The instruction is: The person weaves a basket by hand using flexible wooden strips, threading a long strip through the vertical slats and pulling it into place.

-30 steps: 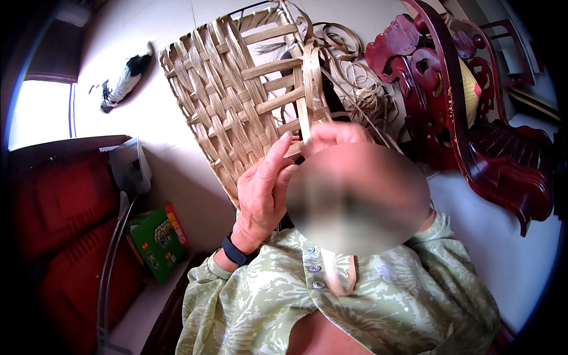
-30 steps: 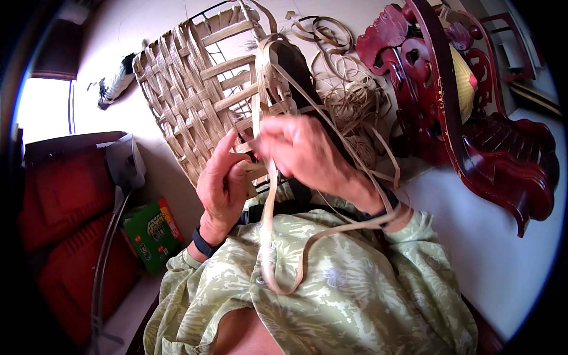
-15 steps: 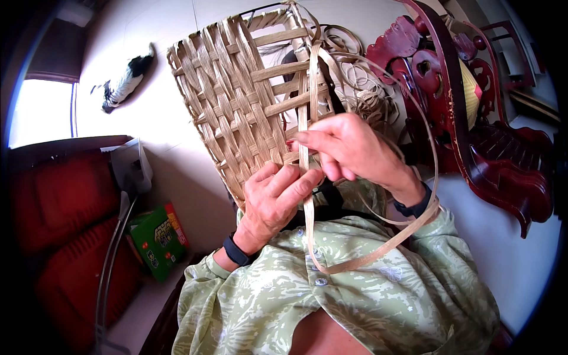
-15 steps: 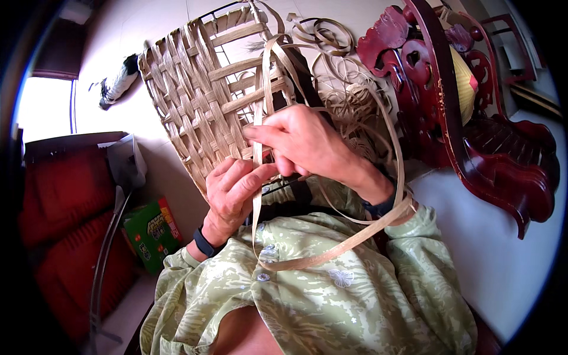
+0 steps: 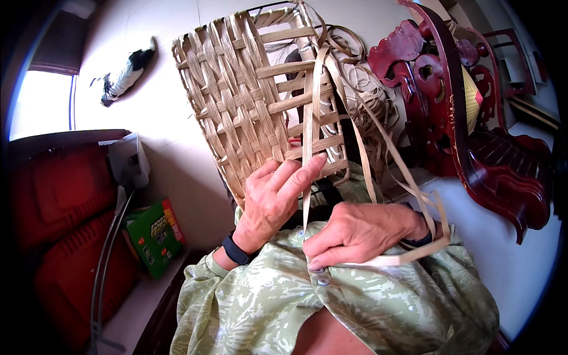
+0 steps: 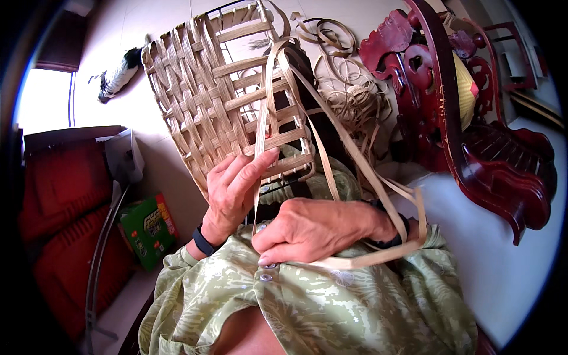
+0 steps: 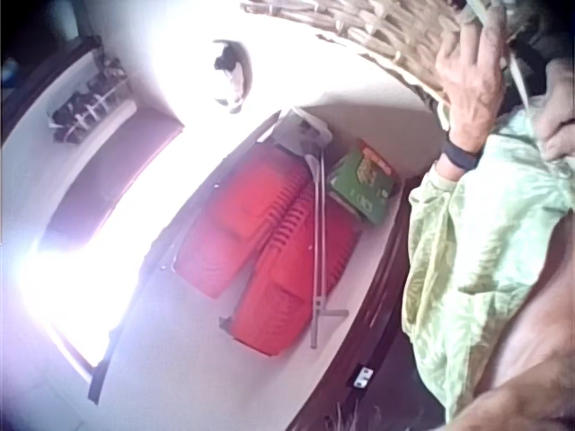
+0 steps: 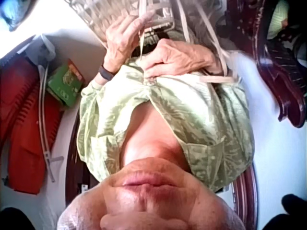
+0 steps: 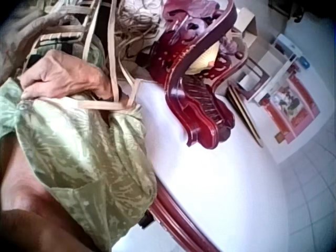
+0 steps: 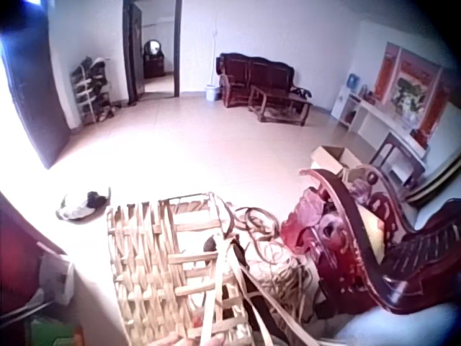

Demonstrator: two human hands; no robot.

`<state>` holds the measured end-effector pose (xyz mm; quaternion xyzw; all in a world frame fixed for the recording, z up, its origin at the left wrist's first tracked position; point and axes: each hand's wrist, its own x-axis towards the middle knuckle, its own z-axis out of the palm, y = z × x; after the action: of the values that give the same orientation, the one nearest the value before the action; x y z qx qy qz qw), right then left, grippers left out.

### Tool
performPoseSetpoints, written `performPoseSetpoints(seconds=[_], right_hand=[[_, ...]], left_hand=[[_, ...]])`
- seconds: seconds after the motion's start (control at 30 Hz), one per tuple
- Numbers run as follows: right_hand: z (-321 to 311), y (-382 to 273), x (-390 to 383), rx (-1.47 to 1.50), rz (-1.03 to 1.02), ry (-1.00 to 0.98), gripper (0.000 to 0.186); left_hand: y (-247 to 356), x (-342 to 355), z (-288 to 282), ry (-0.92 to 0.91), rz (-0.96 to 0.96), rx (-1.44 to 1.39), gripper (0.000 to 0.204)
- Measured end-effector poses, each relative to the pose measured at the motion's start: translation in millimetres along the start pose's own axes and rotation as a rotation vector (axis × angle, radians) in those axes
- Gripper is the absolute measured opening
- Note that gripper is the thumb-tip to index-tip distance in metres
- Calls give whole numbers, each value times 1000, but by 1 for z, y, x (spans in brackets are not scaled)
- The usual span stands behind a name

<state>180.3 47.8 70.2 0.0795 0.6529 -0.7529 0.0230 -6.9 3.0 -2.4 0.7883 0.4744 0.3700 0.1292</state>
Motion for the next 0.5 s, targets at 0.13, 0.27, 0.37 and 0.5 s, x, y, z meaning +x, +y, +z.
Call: performPoseSetpoints(seconds=[0.13, 0.27, 0.37, 0.5], right_hand=[[-32, 0, -13, 73, 194, 130, 16], [-55, 13, 5, 179, 302, 785, 39], [-57, 25, 24, 250, 274, 781, 39], [-50, 40, 33, 277, 116, 968, 32]], left_hand=[[3, 1, -2, 22, -16, -5, 41], [4, 1, -4, 10, 35, 20, 34], [2, 3, -4, 9, 94, 37, 37], [3, 0, 0, 105, -44, -157, 36]])
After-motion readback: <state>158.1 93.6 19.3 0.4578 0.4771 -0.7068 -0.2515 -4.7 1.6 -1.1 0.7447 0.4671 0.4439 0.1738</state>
